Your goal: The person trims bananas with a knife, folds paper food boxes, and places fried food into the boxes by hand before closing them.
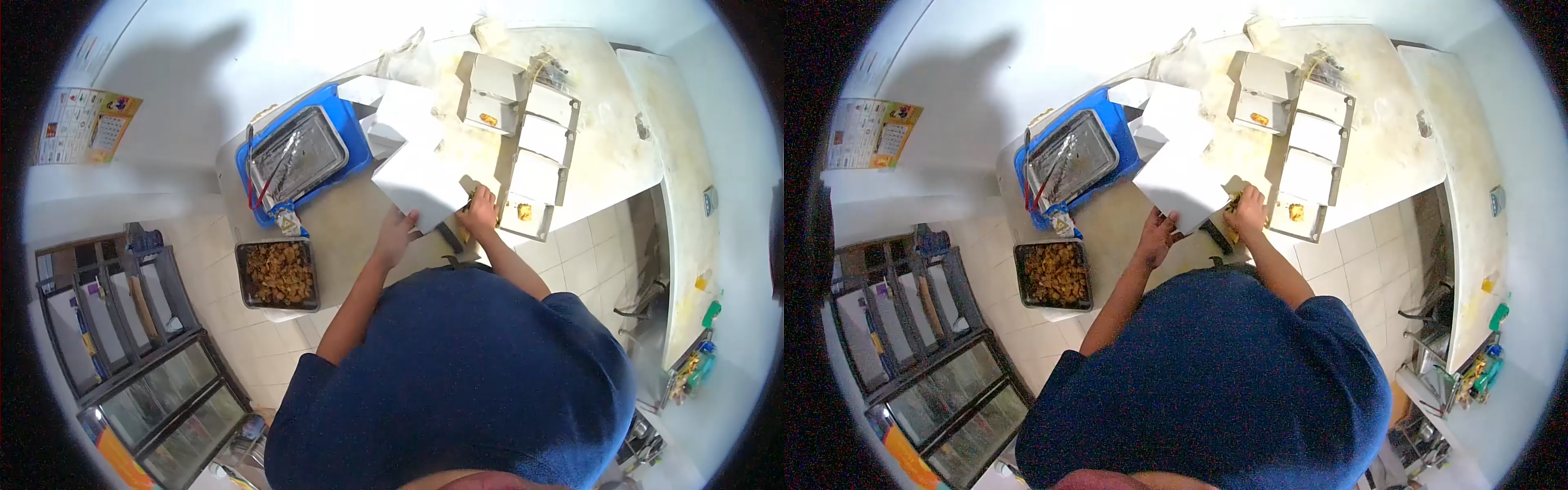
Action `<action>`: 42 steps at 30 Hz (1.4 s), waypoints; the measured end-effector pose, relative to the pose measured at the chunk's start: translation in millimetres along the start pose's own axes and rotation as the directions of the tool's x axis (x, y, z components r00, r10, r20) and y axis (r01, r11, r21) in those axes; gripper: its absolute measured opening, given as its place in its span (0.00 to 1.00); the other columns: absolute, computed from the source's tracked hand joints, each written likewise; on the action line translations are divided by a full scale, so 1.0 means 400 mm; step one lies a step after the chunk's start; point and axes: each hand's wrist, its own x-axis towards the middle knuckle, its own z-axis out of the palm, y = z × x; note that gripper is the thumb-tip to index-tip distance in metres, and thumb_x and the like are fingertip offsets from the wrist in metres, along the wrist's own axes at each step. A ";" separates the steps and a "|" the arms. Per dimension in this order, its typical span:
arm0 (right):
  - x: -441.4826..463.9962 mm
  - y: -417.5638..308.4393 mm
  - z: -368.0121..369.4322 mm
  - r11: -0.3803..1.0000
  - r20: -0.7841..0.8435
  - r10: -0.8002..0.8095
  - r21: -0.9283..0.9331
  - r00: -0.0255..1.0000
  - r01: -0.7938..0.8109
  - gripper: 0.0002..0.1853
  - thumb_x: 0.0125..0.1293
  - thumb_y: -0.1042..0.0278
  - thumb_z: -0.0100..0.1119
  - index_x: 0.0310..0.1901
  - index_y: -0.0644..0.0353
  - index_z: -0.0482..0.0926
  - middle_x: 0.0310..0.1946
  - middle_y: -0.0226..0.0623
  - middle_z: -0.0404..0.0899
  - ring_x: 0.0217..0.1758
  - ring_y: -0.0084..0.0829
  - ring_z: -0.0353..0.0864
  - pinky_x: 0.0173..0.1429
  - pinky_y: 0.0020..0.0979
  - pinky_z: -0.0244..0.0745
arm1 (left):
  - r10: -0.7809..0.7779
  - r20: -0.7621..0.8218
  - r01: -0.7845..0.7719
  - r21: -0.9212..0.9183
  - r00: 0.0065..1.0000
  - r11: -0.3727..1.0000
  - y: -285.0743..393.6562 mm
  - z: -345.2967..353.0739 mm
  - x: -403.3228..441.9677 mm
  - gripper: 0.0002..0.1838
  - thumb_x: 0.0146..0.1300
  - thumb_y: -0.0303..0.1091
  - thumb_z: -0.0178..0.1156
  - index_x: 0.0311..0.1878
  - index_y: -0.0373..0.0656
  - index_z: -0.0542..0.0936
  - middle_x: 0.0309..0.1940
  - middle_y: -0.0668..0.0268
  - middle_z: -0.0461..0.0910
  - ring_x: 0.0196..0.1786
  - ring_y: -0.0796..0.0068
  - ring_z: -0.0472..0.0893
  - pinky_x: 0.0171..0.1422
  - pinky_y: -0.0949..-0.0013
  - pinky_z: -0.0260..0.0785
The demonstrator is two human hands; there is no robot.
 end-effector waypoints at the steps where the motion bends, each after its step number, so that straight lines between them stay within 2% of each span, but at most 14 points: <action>1: 0.003 -0.002 -0.004 1.000 0.018 0.004 0.014 1.000 -0.004 0.44 0.44 0.58 0.78 0.60 0.61 0.62 0.59 0.46 0.69 0.64 0.48 0.67 0.63 0.48 0.68 | -0.001 0.004 0.001 -0.003 1.000 1.000 -0.004 -0.003 -0.009 0.30 0.70 0.39 0.60 0.71 0.48 0.60 0.62 0.61 0.71 0.61 0.60 0.76 0.58 0.50 0.76; 5: 0.001 -0.005 -0.025 0.977 0.045 0.012 0.210 0.999 -0.022 0.42 0.43 0.59 0.78 0.57 0.63 0.63 0.48 0.52 0.74 0.53 0.52 0.76 0.56 0.48 0.73 | 0.002 0.003 -0.002 0.026 1.000 1.000 -0.015 -0.009 -0.019 0.32 0.70 0.42 0.59 0.72 0.46 0.58 0.64 0.61 0.69 0.64 0.60 0.73 0.60 0.50 0.75; 8: -0.013 0.003 -0.024 0.916 -0.181 -0.089 0.371 0.979 0.152 0.39 0.43 0.61 0.77 0.53 0.63 0.64 0.42 0.54 0.74 0.45 0.51 0.77 0.52 0.46 0.74 | 0.003 0.001 -0.003 -0.008 1.000 1.000 -0.019 -0.014 -0.017 0.31 0.70 0.38 0.60 0.72 0.48 0.59 0.63 0.59 0.70 0.64 0.58 0.74 0.59 0.48 0.75; 14: 0.042 -0.032 -0.105 0.651 -0.367 -0.047 0.694 0.929 0.307 0.38 0.45 0.67 0.77 0.54 0.62 0.60 0.44 0.44 0.68 0.46 0.35 0.72 0.51 0.36 0.72 | -0.038 0.004 0.038 0.070 0.999 0.997 -0.014 0.003 -0.025 0.32 0.69 0.40 0.62 0.71 0.48 0.60 0.63 0.61 0.71 0.62 0.61 0.75 0.58 0.51 0.75; 18: 0.147 -0.100 -0.239 0.681 -0.580 -0.058 0.572 0.812 0.457 0.35 0.47 0.67 0.76 0.52 0.64 0.63 0.44 0.45 0.71 0.45 0.34 0.75 0.50 0.36 0.74 | -0.049 0.007 0.047 0.138 0.999 0.989 0.006 0.060 0.009 0.33 0.68 0.42 0.62 0.70 0.42 0.59 0.59 0.58 0.72 0.60 0.63 0.76 0.56 0.55 0.77; 21: 0.260 -0.123 -0.295 0.629 -0.615 -0.004 0.612 0.789 0.480 0.34 0.49 0.67 0.77 0.52 0.64 0.63 0.44 0.41 0.70 0.44 0.30 0.73 0.50 0.33 0.74 | -0.009 0.022 0.007 0.097 1.000 0.995 0.042 0.132 0.079 0.31 0.69 0.42 0.61 0.67 0.41 0.61 0.56 0.58 0.73 0.58 0.64 0.77 0.54 0.57 0.77; 24: 0.399 -0.126 -0.335 0.637 -0.645 0.013 0.595 0.764 0.491 0.36 0.46 0.65 0.78 0.52 0.65 0.64 0.44 0.46 0.71 0.45 0.37 0.74 0.52 0.36 0.73 | 0.027 0.002 -0.028 0.051 1.000 0.998 0.125 0.229 0.158 0.26 0.69 0.42 0.62 0.62 0.40 0.64 0.53 0.58 0.74 0.55 0.64 0.79 0.53 0.57 0.78; 30: 0.673 -0.108 -0.476 0.694 -0.718 -0.025 0.489 0.696 0.529 0.35 0.47 0.65 0.79 0.51 0.66 0.65 0.44 0.46 0.72 0.44 0.35 0.75 0.50 0.36 0.74 | 0.022 -0.036 -0.019 0.069 0.999 0.997 0.242 0.325 0.346 0.25 0.67 0.44 0.64 0.56 0.38 0.65 0.48 0.58 0.74 0.51 0.64 0.80 0.53 0.53 0.79; 32: 0.780 -0.083 -0.498 0.768 -0.734 -0.021 0.423 0.678 0.481 0.34 0.47 0.64 0.80 0.50 0.66 0.66 0.42 0.42 0.74 0.41 0.31 0.77 0.47 0.33 0.77 | 0.013 -0.060 -0.008 0.079 0.998 0.997 0.261 0.345 0.399 0.26 0.66 0.44 0.65 0.55 0.38 0.66 0.47 0.59 0.73 0.51 0.64 0.80 0.53 0.54 0.80; 34: 0.858 -0.072 -0.524 0.700 -0.711 0.056 0.529 0.701 0.481 0.33 0.46 0.64 0.80 0.49 0.67 0.70 0.41 0.45 0.74 0.43 0.37 0.76 0.49 0.37 0.75 | -0.001 -0.068 0.007 0.083 0.998 0.997 0.274 0.361 0.434 0.26 0.65 0.44 0.66 0.54 0.38 0.66 0.47 0.59 0.73 0.50 0.64 0.80 0.53 0.54 0.81; 35: 0.939 -0.028 -0.498 0.721 -0.765 0.049 0.472 0.642 0.508 0.31 0.44 0.63 0.80 0.47 0.66 0.74 0.41 0.45 0.74 0.42 0.39 0.77 0.50 0.38 0.75 | -0.008 -0.062 0.013 0.082 0.998 0.997 0.281 0.367 0.445 0.26 0.65 0.43 0.66 0.54 0.38 0.66 0.47 0.59 0.73 0.50 0.64 0.80 0.53 0.54 0.81; 38: 1.074 0.050 -0.478 0.849 -0.781 0.017 0.341 0.624 0.404 0.29 0.42 0.61 0.81 0.45 0.65 0.77 0.42 0.45 0.74 0.45 0.41 0.77 0.52 0.41 0.75 | -0.038 -0.073 0.046 0.108 0.997 0.993 0.279 0.372 0.504 0.25 0.65 0.43 0.66 0.54 0.39 0.65 0.48 0.58 0.73 0.51 0.62 0.80 0.52 0.53 0.82; 40: 1.141 0.097 -0.455 0.878 -0.798 0.007 0.294 0.602 0.378 0.27 0.42 0.62 0.79 0.44 0.63 0.79 0.49 0.49 0.71 0.51 0.44 0.74 0.55 0.43 0.74 | -0.056 -0.061 0.061 0.098 0.997 0.993 0.286 0.385 0.534 0.26 0.67 0.45 0.64 0.57 0.39 0.64 0.52 0.56 0.74 0.53 0.60 0.80 0.52 0.53 0.81; 42: 1.183 0.130 -0.432 0.884 -0.796 0.050 0.317 0.603 0.345 0.27 0.42 0.63 0.79 0.45 0.63 0.79 0.52 0.52 0.68 0.53 0.46 0.73 0.57 0.43 0.74 | -0.049 -0.059 0.054 0.091 0.997 0.994 0.297 0.407 0.568 0.24 0.66 0.44 0.65 0.53 0.39 0.65 0.49 0.58 0.73 0.50 0.62 0.81 0.49 0.55 0.82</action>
